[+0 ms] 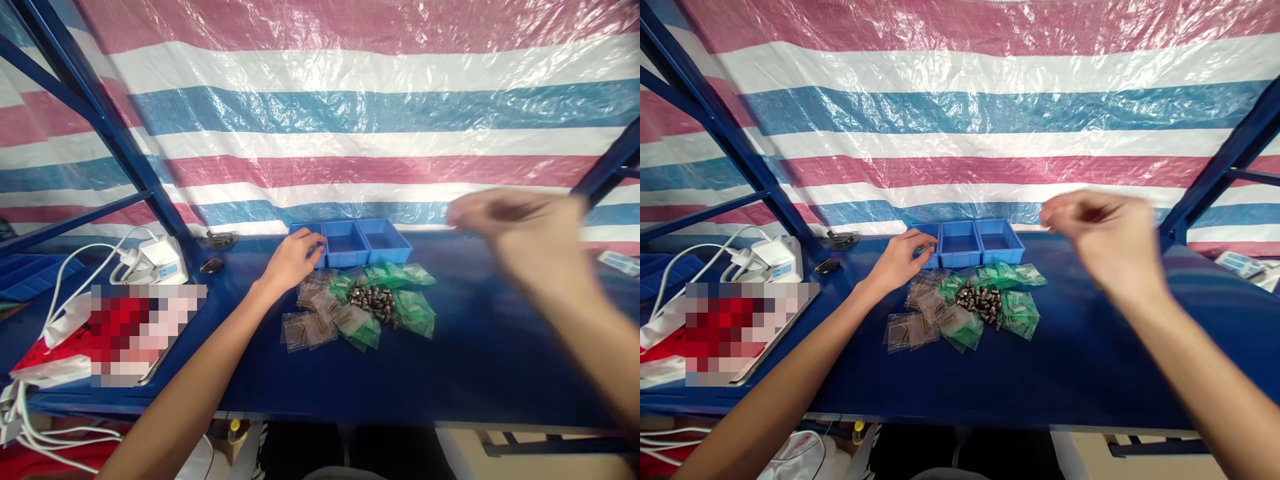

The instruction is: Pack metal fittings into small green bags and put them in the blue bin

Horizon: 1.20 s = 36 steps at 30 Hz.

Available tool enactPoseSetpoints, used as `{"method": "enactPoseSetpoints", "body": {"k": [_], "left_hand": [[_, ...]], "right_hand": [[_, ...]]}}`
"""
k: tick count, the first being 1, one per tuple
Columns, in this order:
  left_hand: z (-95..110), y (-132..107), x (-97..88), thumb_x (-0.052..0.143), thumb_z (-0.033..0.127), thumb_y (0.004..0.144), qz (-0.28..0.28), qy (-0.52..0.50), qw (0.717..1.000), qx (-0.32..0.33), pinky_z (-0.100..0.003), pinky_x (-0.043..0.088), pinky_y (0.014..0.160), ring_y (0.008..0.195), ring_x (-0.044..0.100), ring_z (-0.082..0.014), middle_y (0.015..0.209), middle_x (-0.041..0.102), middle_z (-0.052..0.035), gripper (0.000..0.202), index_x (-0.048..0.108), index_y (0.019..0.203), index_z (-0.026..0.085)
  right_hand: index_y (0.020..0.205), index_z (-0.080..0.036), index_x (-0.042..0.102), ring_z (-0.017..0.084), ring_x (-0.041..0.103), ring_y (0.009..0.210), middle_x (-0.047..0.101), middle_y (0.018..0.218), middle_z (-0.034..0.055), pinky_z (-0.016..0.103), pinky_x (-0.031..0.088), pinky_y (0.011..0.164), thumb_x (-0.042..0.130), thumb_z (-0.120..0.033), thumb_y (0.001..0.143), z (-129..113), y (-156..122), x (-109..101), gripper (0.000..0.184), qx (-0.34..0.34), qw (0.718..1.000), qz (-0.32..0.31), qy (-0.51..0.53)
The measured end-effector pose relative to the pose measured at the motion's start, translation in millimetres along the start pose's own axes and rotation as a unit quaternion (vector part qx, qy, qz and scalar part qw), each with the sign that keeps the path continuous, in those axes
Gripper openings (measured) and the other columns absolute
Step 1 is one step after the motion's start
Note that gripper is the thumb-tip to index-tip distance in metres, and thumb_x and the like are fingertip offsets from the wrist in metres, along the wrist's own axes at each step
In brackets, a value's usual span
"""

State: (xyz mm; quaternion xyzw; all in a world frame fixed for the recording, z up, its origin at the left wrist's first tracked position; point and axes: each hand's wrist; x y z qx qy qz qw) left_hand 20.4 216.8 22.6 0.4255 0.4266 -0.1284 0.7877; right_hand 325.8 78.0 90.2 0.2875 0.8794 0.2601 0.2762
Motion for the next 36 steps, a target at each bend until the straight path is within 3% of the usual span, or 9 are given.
{"method": "enactPoseSetpoints", "body": {"k": [2,4,10,13,17,22,28,32,36], "left_hand": [[-2,-1,-0.5,0.052,0.023,0.099,-0.008,0.014,1.000,0.010,-0.034,0.052,0.080,0.082,0.065,-0.0182,0.104,0.067,-0.0062,0.025,0.071,0.116,0.020],[-3,-1,-0.4,0.052,0.022,0.100,-0.022,0.027,0.999,0.021,-0.034,0.053,0.083,0.089,0.067,-0.0201,0.106,0.067,-0.0068,0.026,0.071,0.117,0.020],[-2,-2,4.0,0.052,0.028,0.102,-0.063,0.002,0.998,0.013,-0.035,0.053,0.083,0.089,0.068,-0.0203,0.110,0.069,-0.0064,0.027,0.070,0.120,0.023],[0,-3,10.0,0.053,0.030,0.102,-0.055,-0.032,0.998,0.007,-0.035,0.053,0.084,0.093,0.068,-0.0211,0.109,0.070,-0.0062,0.025,0.072,0.117,0.023],[-1,-3,18.7,0.056,0.031,0.101,-0.012,-0.048,0.999,-0.009,-0.034,0.052,0.081,0.089,0.068,-0.0210,0.101,0.073,-0.0059,0.023,0.076,0.109,0.022],[-3,-3,22.8,0.059,0.029,0.100,0.002,-0.051,0.999,-0.013,-0.033,0.051,0.079,0.087,0.068,-0.0198,0.097,0.073,-0.0045,0.021,0.078,0.106,0.023],[8,-6,20.9,0.055,0.029,0.100,0.022,-0.025,0.999,-0.006,-0.034,0.053,0.082,0.096,0.066,-0.0217,0.107,0.066,-0.0076,0.025,0.074,0.113,0.021],[17,-7,19.8,0.047,0.025,0.102,0.052,-0.011,0.998,0.027,-0.037,0.054,0.086,0.104,0.062,-0.0237,0.110,0.062,-0.0095,0.030,0.070,0.119,0.020],[22,-7,20.7,0.045,0.022,0.102,0.062,-0.014,0.996,0.058,-0.040,0.053,0.092,0.106,0.060,-0.0237,0.110,0.061,-0.0091,0.029,0.069,0.118,0.020]], "right_hand": [[0.080,-0.014,0.077,0.023,0.072,0.078,0.076,0.082,0.0093,0.035,0.057,0.071,0.077,-0.023,0.082,16,1,21,0.010,0.055,0.998,-0.014,-0.009],[0.085,-0.015,0.079,0.025,0.073,0.079,0.077,0.082,0.0079,0.035,0.056,0.070,0.077,-0.023,0.079,36,2,37,0.009,0.077,0.996,-0.036,-0.041],[0.099,-0.017,0.080,0.029,0.074,0.094,0.078,0.103,0.0098,0.040,0.056,0.087,0.055,-0.016,0.089,80,2,47,0.026,-0.087,0.977,-0.063,-0.186],[0.105,-0.016,0.079,0.030,0.073,0.100,0.078,0.109,0.0104,0.040,0.056,0.088,0.053,-0.022,0.093,91,-1,51,0.029,-0.102,0.972,-0.104,-0.185],[0.096,-0.018,0.080,0.029,0.073,0.097,0.077,0.113,0.0083,0.038,0.058,0.083,0.057,-0.030,0.094,100,-4,56,0.026,-0.078,0.975,-0.143,-0.150],[0.094,-0.019,0.079,0.026,0.073,0.095,0.076,0.115,0.0072,0.036,0.058,0.082,0.061,-0.027,0.090,99,-5,56,0.020,-0.062,0.977,-0.151,-0.135],[0.108,-0.016,0.074,0.025,0.073,0.086,0.077,0.103,0.0096,0.034,0.056,0.079,0.061,-0.026,0.090,90,2,40,0.024,-0.002,0.964,-0.164,-0.211],[0.094,-0.018,0.075,0.028,0.073,0.081,0.077,0.091,0.0099,0.035,0.055,0.070,0.069,-0.034,0.084,93,6,21,0.020,0.033,0.919,-0.301,-0.252],[0.116,-0.016,0.074,0.030,0.072,0.093,0.075,0.106,0.0138,0.037,0.056,0.077,0.078,-0.040,0.076,98,5,16,0.047,0.032,0.903,-0.375,-0.208]]}}
Point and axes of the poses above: each hand's wrist, its own y-axis towards the middle knuckle, its own x-axis out of the palm, z = x × y
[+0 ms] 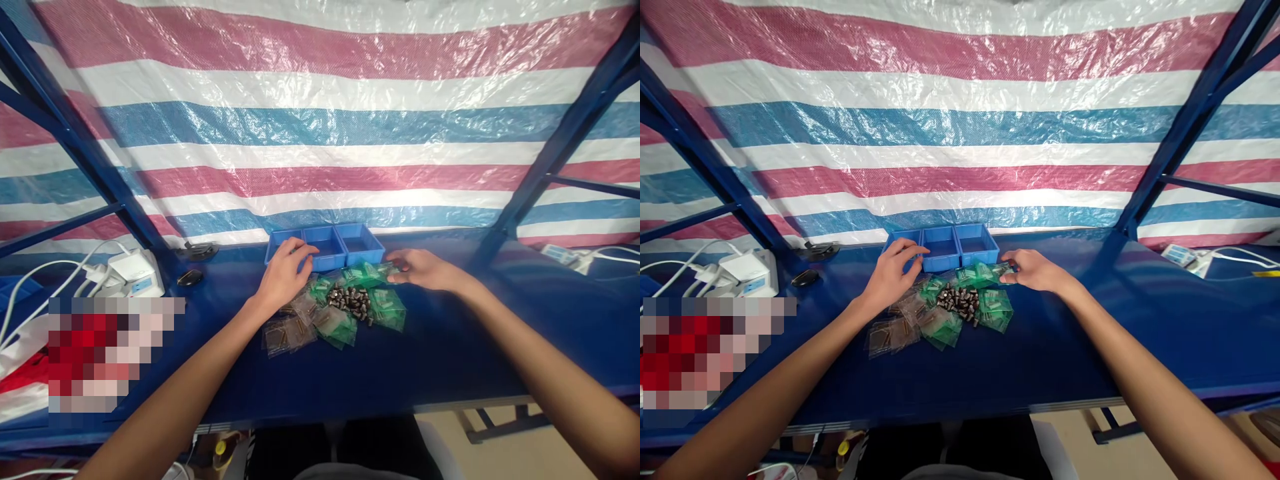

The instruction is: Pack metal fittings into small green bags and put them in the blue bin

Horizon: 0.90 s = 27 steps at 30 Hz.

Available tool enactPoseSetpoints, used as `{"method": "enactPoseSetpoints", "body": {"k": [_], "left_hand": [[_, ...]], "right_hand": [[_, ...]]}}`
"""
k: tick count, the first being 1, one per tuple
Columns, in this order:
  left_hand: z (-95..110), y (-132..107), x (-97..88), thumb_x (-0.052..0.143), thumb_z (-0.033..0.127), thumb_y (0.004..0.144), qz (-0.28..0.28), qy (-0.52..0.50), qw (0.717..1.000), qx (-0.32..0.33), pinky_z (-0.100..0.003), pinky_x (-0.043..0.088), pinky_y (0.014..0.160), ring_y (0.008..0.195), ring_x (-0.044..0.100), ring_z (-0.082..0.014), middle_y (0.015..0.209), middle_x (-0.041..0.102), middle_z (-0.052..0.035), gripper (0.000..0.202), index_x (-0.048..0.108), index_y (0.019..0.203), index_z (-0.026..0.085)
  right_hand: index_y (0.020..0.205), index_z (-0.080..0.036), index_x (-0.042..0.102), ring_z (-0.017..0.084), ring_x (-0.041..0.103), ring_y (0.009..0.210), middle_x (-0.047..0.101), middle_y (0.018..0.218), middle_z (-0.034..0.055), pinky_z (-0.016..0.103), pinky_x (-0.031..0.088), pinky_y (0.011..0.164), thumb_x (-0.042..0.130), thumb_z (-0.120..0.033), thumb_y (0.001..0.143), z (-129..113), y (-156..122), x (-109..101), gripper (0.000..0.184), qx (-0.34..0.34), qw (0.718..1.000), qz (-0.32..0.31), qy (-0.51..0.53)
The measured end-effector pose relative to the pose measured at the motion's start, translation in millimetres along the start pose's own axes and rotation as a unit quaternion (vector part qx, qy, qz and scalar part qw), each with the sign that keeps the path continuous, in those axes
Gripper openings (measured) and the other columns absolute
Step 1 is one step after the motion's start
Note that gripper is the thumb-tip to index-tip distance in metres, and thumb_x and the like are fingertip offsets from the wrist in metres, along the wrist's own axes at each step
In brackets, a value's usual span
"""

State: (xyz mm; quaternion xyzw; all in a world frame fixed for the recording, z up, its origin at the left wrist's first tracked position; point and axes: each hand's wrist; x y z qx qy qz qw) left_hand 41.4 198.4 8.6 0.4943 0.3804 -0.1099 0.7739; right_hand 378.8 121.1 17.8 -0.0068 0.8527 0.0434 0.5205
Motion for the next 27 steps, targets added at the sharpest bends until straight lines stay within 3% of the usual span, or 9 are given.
{"method": "enactPoseSetpoints", "body": {"k": [3,9,14,19,24,27], "left_hand": [[1,0,0.8,0.044,0.022,0.102,-0.017,-0.002,1.000,0.002,-0.041,0.053,0.093,0.105,0.060,-0.0236,0.111,0.060,-0.0091,0.029,0.070,0.117,0.020],[0,-1,-0.4,0.044,0.022,0.102,-0.029,-0.003,1.000,-0.006,-0.041,0.053,0.092,0.108,0.061,-0.0248,0.111,0.061,-0.0095,0.030,0.070,0.116,0.020],[0,1,-3.4,0.046,0.021,0.102,-0.030,-0.005,1.000,-0.003,-0.039,0.054,0.089,0.105,0.063,-0.0239,0.109,0.065,-0.0091,0.027,0.070,0.114,0.018],[11,2,-4.3,0.055,0.027,0.101,-0.018,-0.020,0.998,0.052,-0.036,0.057,0.084,0.098,0.065,-0.0206,0.108,0.068,-0.0067,0.021,0.066,0.118,0.020],[26,0,-2.5,0.055,0.033,0.102,-0.038,0.042,0.990,0.129,-0.036,0.059,0.080,0.101,0.065,-0.0222,0.110,0.066,-0.0092,0.027,0.059,0.123,0.017],[28,-2,-3.5,0.043,0.025,0.105,-0.036,0.077,0.986,0.143,-0.036,0.059,0.079,0.096,0.065,-0.0212,0.105,0.066,-0.0093,0.023,0.062,0.116,0.016]], "right_hand": [[0.118,-0.016,0.074,0.028,0.070,0.093,0.072,0.108,0.0131,0.036,0.055,0.077,0.080,-0.039,0.071,1,2,3,0.053,-0.007,1.000,-0.009,0.023],[0.108,-0.016,0.071,0.021,0.062,0.067,0.066,0.075,0.0033,0.032,0.048,0.062,0.080,-0.040,0.069,3,2,-3,0.046,0.022,0.995,-0.024,0.090],[0.102,-0.017,0.070,0.018,0.060,0.065,0.067,0.076,0.0035,0.030,0.046,0.058,0.079,-0.039,0.071,-2,-5,-19,0.039,0.034,0.986,-0.013,0.162],[0.109,-0.018,0.069,0.018,0.064,0.072,0.071,0.093,0.0073,0.031,0.053,0.063,0.083,-0.035,0.072,-39,0,-9,0.042,0.037,0.948,0.053,0.313],[0.109,-0.018,0.072,0.017,0.064,0.070,0.070,0.087,0.0063,0.031,0.055,0.063,0.085,-0.039,0.075,-92,20,22,0.042,-0.035,0.904,0.002,0.425],[0.111,-0.018,0.072,0.019,0.066,0.072,0.071,0.090,0.0073,0.033,0.055,0.063,0.078,-0.049,0.083,-108,23,37,0.042,-0.067,0.904,-0.009,0.422]]}}
Point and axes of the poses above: each hand's wrist, its own y-axis towards the middle knuckle, its own x-axis out of the palm, z = x × y
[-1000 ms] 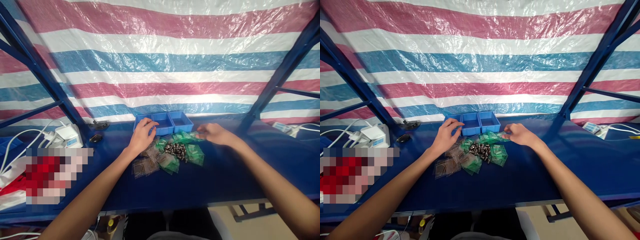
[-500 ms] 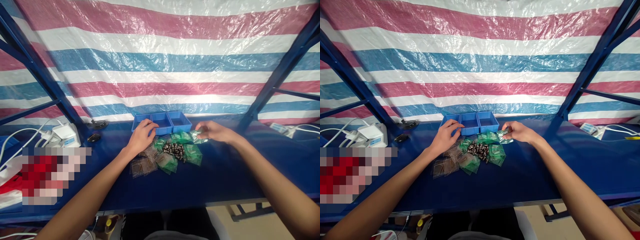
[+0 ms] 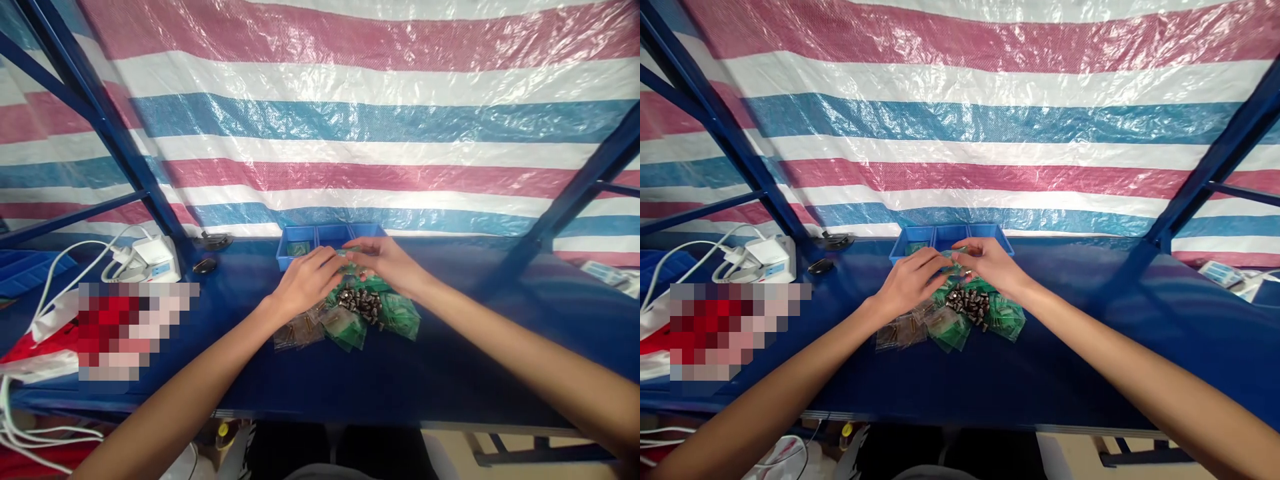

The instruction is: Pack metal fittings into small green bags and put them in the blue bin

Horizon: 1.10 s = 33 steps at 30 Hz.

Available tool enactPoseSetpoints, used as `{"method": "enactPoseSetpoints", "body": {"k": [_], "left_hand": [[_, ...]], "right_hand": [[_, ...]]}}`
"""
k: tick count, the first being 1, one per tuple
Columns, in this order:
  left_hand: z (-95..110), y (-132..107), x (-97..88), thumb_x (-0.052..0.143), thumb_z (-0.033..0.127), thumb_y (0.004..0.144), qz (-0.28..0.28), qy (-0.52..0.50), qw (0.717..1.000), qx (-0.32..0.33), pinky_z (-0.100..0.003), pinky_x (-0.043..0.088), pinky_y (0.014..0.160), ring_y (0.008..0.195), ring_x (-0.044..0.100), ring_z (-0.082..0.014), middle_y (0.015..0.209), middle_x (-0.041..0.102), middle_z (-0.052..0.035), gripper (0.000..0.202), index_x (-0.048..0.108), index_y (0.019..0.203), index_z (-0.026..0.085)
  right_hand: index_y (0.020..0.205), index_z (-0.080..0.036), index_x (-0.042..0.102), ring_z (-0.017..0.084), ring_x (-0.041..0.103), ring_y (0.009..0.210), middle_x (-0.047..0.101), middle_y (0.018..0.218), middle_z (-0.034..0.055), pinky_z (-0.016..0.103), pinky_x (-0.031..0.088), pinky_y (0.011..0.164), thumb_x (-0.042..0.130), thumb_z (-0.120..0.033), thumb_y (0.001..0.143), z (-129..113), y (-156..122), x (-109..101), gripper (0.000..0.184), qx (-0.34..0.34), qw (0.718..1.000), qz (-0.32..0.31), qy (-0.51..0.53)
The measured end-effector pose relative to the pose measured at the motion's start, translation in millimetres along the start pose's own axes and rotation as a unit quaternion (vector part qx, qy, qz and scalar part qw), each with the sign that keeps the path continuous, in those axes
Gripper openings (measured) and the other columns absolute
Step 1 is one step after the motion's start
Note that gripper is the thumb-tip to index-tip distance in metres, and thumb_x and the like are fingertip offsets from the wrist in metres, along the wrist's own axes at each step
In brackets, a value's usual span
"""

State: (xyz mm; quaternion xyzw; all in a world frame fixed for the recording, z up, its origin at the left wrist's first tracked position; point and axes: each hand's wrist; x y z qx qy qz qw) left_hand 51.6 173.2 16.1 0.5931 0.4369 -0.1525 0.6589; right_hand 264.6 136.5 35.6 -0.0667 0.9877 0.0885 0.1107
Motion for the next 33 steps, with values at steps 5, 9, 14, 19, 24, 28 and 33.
{"method": "enactPoseSetpoints", "body": {"k": [5,9,14,19,24,28,33], "left_hand": [[-5,-1,-1.9,0.046,0.025,0.105,0.046,-0.026,0.998,-0.040,-0.033,0.057,0.079,0.095,0.065,-0.0194,0.104,0.066,-0.0082,0.022,0.066,0.109,0.017],[-7,0,-3.3,0.048,0.025,0.105,0.093,-0.087,0.987,-0.101,-0.030,0.056,0.075,0.091,0.066,-0.0168,0.103,0.066,-0.0071,0.022,0.069,0.107,0.018],[-8,2,-3.1,0.053,0.023,0.103,0.093,-0.148,0.977,-0.122,-0.030,0.058,0.079,0.088,0.068,-0.0162,0.099,0.071,-0.0047,0.017,0.069,0.104,0.019],[-5,0,2.2,0.055,0.020,0.102,0.113,-0.148,0.974,-0.125,-0.030,0.060,0.078,0.089,0.068,-0.0152,0.114,0.065,-0.0073,0.017,0.061,0.118,0.020],[-3,-1,2.5,0.066,0.025,0.096,0.096,-0.153,0.981,-0.075,-0.034,0.062,0.080,0.094,0.067,-0.0160,0.130,0.052,-0.0099,0.022,0.060,0.117,0.021],[0,-2,3.5,0.070,0.026,0.093,0.037,-0.142,0.987,-0.067,-0.040,0.060,0.093,0.118,0.061,-0.0242,0.133,0.051,-0.0115,0.040,0.055,0.130,0.023],[2,-3,4.5,0.051,0.012,0.098,0.011,-0.135,0.989,-0.054,-0.037,0.058,0.092,0.109,0.064,-0.0206,0.124,0.060,-0.0099,0.035,0.053,0.132,0.021]], "right_hand": [[0.126,-0.020,0.067,0.018,0.065,0.071,0.070,0.102,0.0075,0.034,0.053,0.067,0.044,-0.057,0.103,11,-13,8,0.050,-0.098,0.985,0.066,-0.125],[0.128,-0.022,0.066,0.024,0.065,0.100,0.063,0.124,0.0106,0.033,0.054,0.072,0.053,-0.048,0.102,15,-19,9,0.039,-0.202,0.948,0.071,-0.234],[0.101,-0.021,0.066,0.022,0.063,0.085,0.065,0.107,0.0095,0.033,0.049,0.066,0.056,-0.042,0.100,20,-20,15,0.023,-0.209,0.938,0.070,-0.268],[0.077,-0.021,0.052,0.016,0.050,0.065,0.054,0.076,0.0023,0.029,0.041,0.058,0.054,-0.050,0.100,24,-25,22,0.037,-0.154,0.957,0.100,-0.226],[0.072,-0.020,0.057,0.015,0.050,0.062,0.053,0.069,0.0009,0.027,0.042,0.054,0.064,-0.056,0.093,21,-25,24,0.042,-0.107,0.983,0.107,-0.107],[0.076,-0.020,0.065,0.024,0.065,0.091,0.065,0.127,0.0105,0.032,0.053,0.059,0.070,-0.053,0.089,20,-24,21,0.036,-0.125,0.985,0.098,-0.061],[0.076,-0.021,0.070,0.031,0.066,0.111,0.044,0.158,0.0042,0.036,0.058,0.065,0.070,-0.047,0.090,18,-24,17,0.029,-0.145,0.983,0.078,-0.078]]}}
Point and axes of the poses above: each hand's wrist, its own y-axis towards the middle knuckle, its own x-axis out of the palm, z = x × y
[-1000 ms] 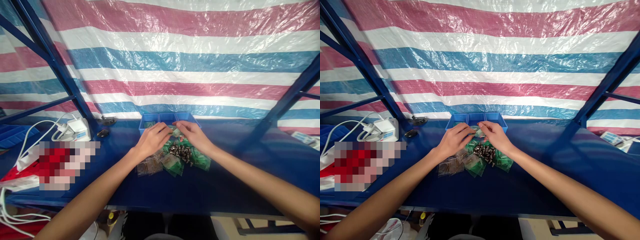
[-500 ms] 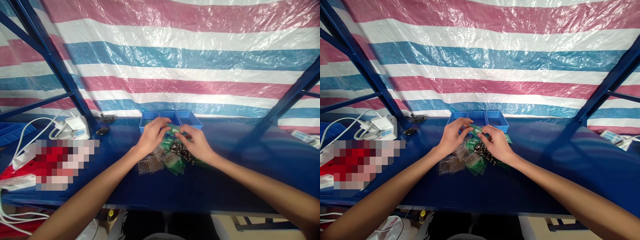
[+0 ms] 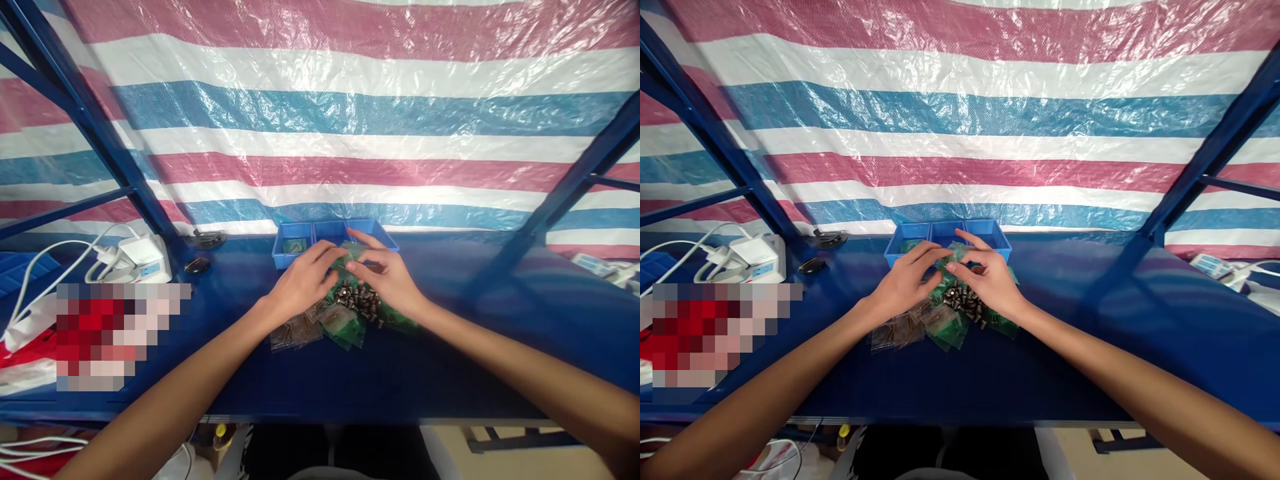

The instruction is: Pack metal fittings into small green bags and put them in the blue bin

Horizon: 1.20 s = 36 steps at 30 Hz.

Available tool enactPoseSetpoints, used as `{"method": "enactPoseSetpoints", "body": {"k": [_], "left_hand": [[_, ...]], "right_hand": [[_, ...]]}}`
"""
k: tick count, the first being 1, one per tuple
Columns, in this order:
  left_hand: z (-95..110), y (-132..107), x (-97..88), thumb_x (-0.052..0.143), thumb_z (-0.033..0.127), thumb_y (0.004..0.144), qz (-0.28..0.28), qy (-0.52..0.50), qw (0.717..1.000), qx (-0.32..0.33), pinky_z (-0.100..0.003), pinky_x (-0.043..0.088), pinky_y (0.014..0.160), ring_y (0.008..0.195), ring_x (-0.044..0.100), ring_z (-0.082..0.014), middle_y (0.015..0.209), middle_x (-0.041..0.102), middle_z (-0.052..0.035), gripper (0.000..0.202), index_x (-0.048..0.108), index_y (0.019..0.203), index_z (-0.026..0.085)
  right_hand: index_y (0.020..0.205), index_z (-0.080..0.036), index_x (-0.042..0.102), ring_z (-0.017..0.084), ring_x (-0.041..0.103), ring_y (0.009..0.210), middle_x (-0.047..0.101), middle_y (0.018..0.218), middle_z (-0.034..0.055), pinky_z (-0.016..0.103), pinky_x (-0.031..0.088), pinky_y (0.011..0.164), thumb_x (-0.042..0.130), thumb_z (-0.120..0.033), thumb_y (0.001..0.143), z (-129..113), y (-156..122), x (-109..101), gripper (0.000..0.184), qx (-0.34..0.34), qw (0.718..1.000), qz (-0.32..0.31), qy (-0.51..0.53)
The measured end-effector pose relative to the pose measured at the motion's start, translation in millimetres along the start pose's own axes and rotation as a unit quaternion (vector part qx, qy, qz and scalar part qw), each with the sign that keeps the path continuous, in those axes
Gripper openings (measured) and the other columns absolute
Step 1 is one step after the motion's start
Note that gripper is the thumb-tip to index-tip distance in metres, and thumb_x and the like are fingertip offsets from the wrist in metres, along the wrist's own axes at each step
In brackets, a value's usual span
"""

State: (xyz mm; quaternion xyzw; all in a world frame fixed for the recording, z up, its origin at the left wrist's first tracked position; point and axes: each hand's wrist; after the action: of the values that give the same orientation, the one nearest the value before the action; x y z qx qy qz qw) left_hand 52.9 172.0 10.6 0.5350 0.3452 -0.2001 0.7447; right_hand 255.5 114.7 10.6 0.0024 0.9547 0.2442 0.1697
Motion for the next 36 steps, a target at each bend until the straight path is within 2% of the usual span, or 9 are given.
{"method": "enactPoseSetpoints", "body": {"k": [3,5,10,15,18,26,31,33,36], "left_hand": [[-1,-1,-0.1,0.045,0.011,0.101,0.000,-0.010,1.000,-0.014,-0.035,0.057,0.090,0.105,0.066,-0.0191,0.121,0.065,-0.0080,0.036,0.052,0.135,0.022],[-2,-1,0.3,0.046,0.014,0.102,0.027,-0.005,0.999,-0.042,-0.033,0.058,0.084,0.098,0.068,-0.0182,0.122,0.065,-0.0081,0.038,0.050,0.139,0.023],[-4,-2,2.1,0.053,0.020,0.100,0.077,0.004,0.995,-0.065,-0.027,0.058,0.067,0.090,0.066,-0.0155,0.135,0.051,-0.0123,0.037,0.051,0.137,0.024],[-4,-2,3.4,0.062,0.020,0.094,0.030,0.028,0.997,-0.063,-0.029,0.057,0.066,0.100,0.064,-0.0205,0.142,0.044,-0.0140,0.038,0.055,0.131,0.023],[-4,-2,2.9,0.055,0.018,0.098,0.017,0.043,0.996,-0.076,-0.031,0.057,0.071,0.096,0.065,-0.0192,0.131,0.053,-0.0112,0.033,0.056,0.130,0.023],[1,0,0.2,0.046,0.021,0.106,0.045,0.015,0.998,-0.051,-0.034,0.056,0.086,0.095,0.066,-0.0185,0.109,0.065,-0.0065,0.027,0.055,0.131,0.021],[2,0,1.1,0.052,0.026,0.103,0.045,0.004,0.997,-0.059,-0.031,0.057,0.072,0.095,0.064,-0.0183,0.133,0.048,-0.0130,0.036,0.046,0.138,0.025],[2,0,1.4,0.060,0.028,0.099,0.025,0.005,0.999,-0.047,-0.032,0.059,0.075,0.105,0.062,-0.0218,0.138,0.042,-0.0142,0.038,0.048,0.134,0.024],[4,0,2.1,0.063,0.027,0.096,-0.034,0.005,0.999,-0.028,-0.037,0.059,0.081,0.109,0.061,-0.0241,0.134,0.048,-0.0127,0.039,0.049,0.133,0.024]], "right_hand": [[0.084,-0.022,0.073,0.029,0.065,0.113,0.061,0.139,0.0081,0.033,0.057,0.069,0.069,-0.042,0.092,1,0,1,0.022,-0.018,1.000,-0.003,0.007],[0.093,-0.022,0.074,0.024,0.069,0.095,0.071,0.116,0.0085,0.033,0.057,0.068,0.068,-0.038,0.093,2,0,3,0.018,-0.014,1.000,-0.001,0.016],[0.103,-0.019,0.068,0.016,0.064,0.064,0.069,0.082,0.0019,0.032,0.058,0.065,0.063,-0.033,0.093,6,0,7,0.018,-0.001,0.999,0.006,0.048],[0.126,-0.022,0.052,0.016,0.065,0.072,0.070,0.091,0.0026,0.031,0.055,0.066,0.058,-0.025,0.094,12,-3,7,0.033,-0.009,0.998,-0.007,0.059],[0.131,-0.022,0.051,0.018,0.065,0.077,0.071,0.094,0.0037,0.031,0.055,0.069,0.056,-0.027,0.096,15,-4,7,0.036,-0.022,1.000,-0.009,0.009],[0.110,-0.020,0.072,0.023,0.067,0.081,0.074,0.096,0.0059,0.034,0.053,0.070,0.056,-0.040,0.100,15,2,1,0.027,-0.032,0.991,0.013,-0.131],[0.094,-0.019,0.076,0.021,0.064,0.074,0.073,0.093,0.0060,0.032,0.052,0.061,0.055,-0.045,0.101,15,2,2,0.035,-0.014,0.995,-0.014,-0.101],[0.094,-0.019,0.077,0.023,0.067,0.085,0.073,0.105,0.0077,0.031,0.054,0.060,0.057,-0.044,0.100,13,0,3,0.033,-0.017,0.998,-0.017,-0.061],[0.096,-0.021,0.077,0.031,0.061,0.121,0.064,0.134,0.0100,0.030,0.057,0.062,0.059,-0.040,0.100,6,-1,3,0.027,-0.042,0.998,-0.017,-0.035]]}}
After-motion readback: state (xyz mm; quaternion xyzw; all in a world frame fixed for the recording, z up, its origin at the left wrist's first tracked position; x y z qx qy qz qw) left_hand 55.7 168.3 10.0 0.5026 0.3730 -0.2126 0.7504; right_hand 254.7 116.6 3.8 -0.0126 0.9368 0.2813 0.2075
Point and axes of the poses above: each hand's wrist, its own y-axis towards the middle knuckle, its own x-axis out of the palm, z = x × y
